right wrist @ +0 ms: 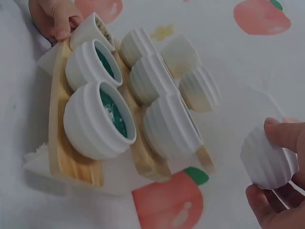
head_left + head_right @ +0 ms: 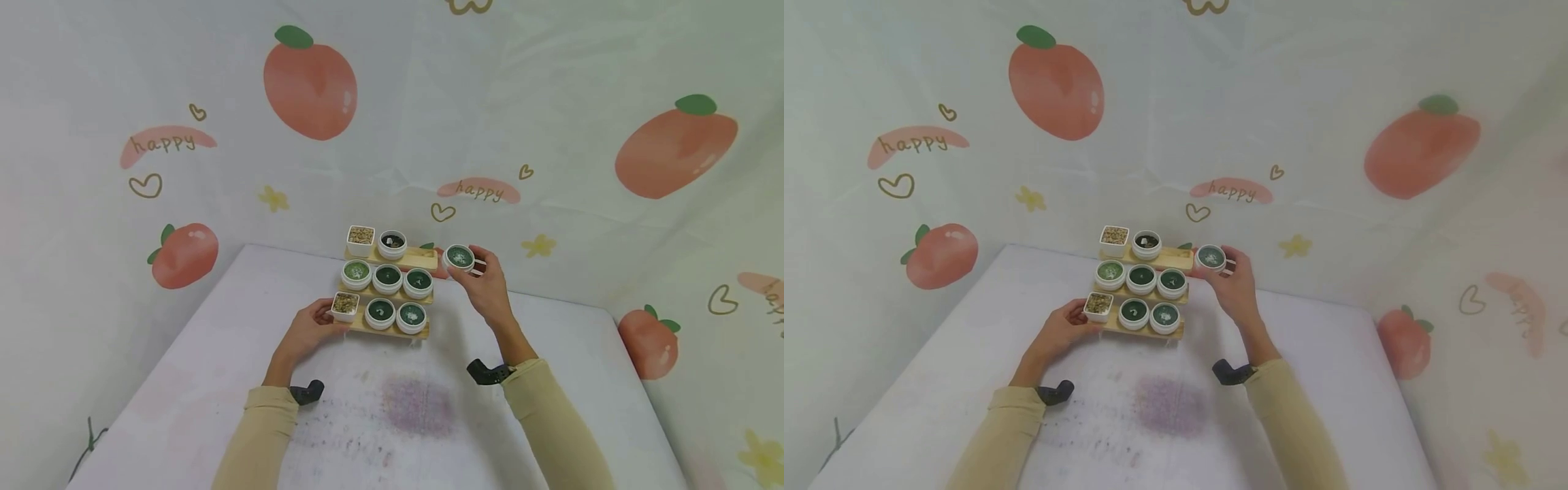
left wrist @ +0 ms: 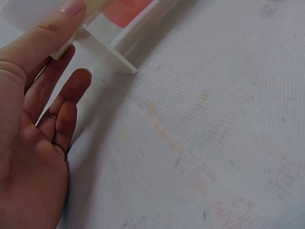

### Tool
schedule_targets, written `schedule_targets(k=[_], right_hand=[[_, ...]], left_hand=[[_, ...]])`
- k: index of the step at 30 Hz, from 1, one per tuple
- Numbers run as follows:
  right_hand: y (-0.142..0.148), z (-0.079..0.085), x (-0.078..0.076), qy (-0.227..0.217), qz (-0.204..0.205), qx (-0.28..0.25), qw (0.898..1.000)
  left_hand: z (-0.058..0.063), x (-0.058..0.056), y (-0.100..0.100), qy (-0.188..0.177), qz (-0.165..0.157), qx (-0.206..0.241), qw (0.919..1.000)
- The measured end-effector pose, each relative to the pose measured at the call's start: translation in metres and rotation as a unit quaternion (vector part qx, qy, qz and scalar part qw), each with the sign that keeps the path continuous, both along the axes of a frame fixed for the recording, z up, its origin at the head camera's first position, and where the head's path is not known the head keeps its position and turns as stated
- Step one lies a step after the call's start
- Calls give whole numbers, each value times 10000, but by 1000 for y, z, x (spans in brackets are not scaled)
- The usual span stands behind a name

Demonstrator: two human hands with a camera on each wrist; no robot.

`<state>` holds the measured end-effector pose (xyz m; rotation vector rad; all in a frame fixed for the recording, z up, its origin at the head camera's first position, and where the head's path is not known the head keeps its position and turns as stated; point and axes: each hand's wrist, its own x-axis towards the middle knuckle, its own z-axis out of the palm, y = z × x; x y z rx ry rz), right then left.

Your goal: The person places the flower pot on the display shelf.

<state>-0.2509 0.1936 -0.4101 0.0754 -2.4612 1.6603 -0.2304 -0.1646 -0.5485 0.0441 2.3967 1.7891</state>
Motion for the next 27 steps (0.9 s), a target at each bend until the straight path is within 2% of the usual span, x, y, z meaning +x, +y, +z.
schedule_targets(k=[8,15,22,27], right_hand=[[-19,1,-15,47,218,-258,9994],[-35,-4,-27,-57,213,-489,9986],[-42,-7,-35,-166,164,-389,9990],[-43,-11,-41,-354,280,-378,9983]], left_hand=[[0,0,-2,47,-26,13,10000],[0,0,-4,82,-25,-105,9999],[1,0,-3,48,-10,22,10000],[1,0,0,14,13,45,10000]])
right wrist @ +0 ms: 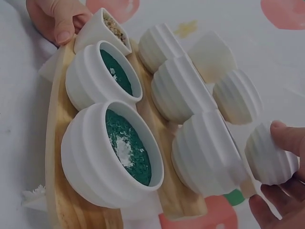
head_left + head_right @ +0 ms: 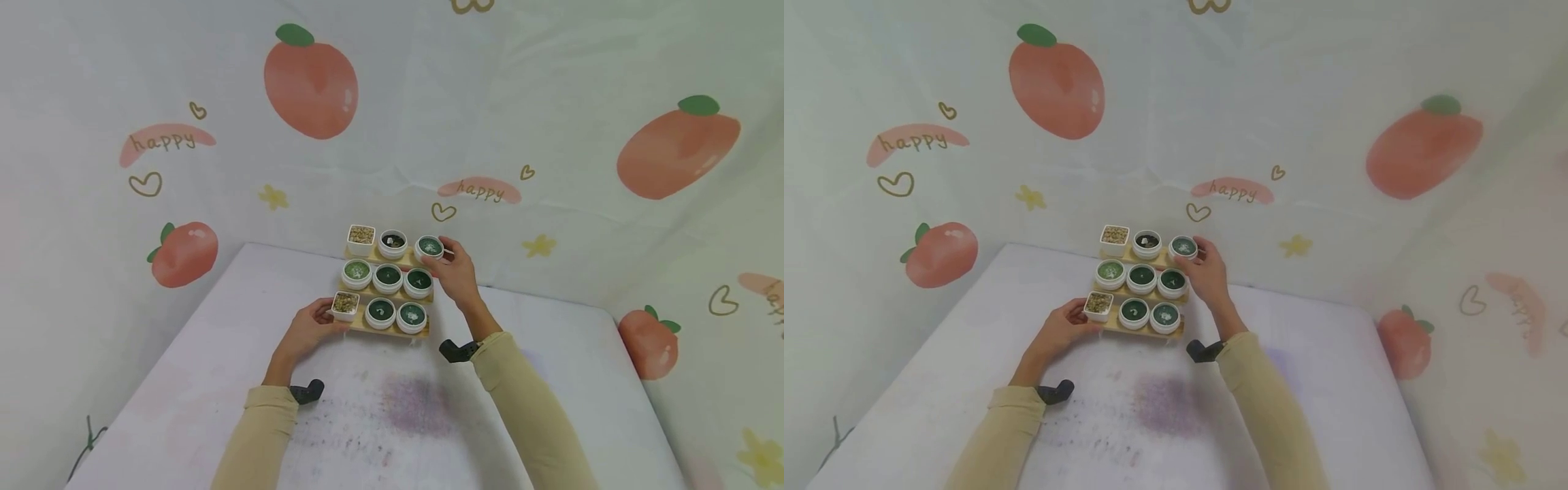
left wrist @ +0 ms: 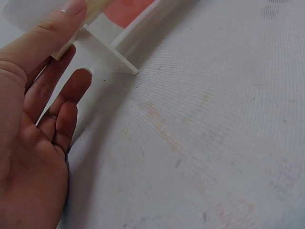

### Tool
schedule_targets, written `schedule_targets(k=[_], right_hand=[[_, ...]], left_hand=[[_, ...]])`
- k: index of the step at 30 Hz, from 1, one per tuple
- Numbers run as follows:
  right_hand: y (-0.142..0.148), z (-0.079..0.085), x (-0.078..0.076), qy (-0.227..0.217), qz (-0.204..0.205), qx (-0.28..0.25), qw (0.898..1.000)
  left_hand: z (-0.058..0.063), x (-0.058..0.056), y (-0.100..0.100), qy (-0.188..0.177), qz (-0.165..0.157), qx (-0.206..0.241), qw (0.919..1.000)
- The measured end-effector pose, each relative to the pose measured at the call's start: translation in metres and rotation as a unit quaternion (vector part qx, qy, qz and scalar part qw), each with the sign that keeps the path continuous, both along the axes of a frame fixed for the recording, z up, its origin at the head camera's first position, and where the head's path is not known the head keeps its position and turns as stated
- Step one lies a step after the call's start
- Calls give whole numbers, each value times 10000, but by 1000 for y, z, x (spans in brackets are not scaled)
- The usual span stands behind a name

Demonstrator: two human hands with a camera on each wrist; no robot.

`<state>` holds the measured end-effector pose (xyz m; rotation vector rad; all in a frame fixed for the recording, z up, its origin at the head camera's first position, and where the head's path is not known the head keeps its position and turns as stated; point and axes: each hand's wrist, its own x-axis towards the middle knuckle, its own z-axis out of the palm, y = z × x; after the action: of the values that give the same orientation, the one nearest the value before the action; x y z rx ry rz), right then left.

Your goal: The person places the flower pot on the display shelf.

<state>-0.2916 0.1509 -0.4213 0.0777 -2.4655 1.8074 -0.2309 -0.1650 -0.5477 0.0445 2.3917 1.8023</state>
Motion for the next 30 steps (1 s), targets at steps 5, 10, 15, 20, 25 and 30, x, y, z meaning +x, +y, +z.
schedule_targets(k=[5,10,15,20,25,30], right_hand=[[-1,-1,0,-57,63,-4,10000],[-3,0,-1,-29,116,166,9998],[-3,0,-2,15,220,623,9978],[-2,3,-2,38,287,977,9948],[-2,6,0,-31,355,1101,9933],[-1,8,2,-11,449,1214,9916]], left_hand=[[-2,-1,1,50,-34,-25,10000],[-4,-1,1,79,-43,10,10000],[-3,0,2,84,-26,34,10000],[0,1,3,99,-8,12,10000],[1,1,3,69,-62,-18,10000],[4,1,3,51,-177,3,9998]])
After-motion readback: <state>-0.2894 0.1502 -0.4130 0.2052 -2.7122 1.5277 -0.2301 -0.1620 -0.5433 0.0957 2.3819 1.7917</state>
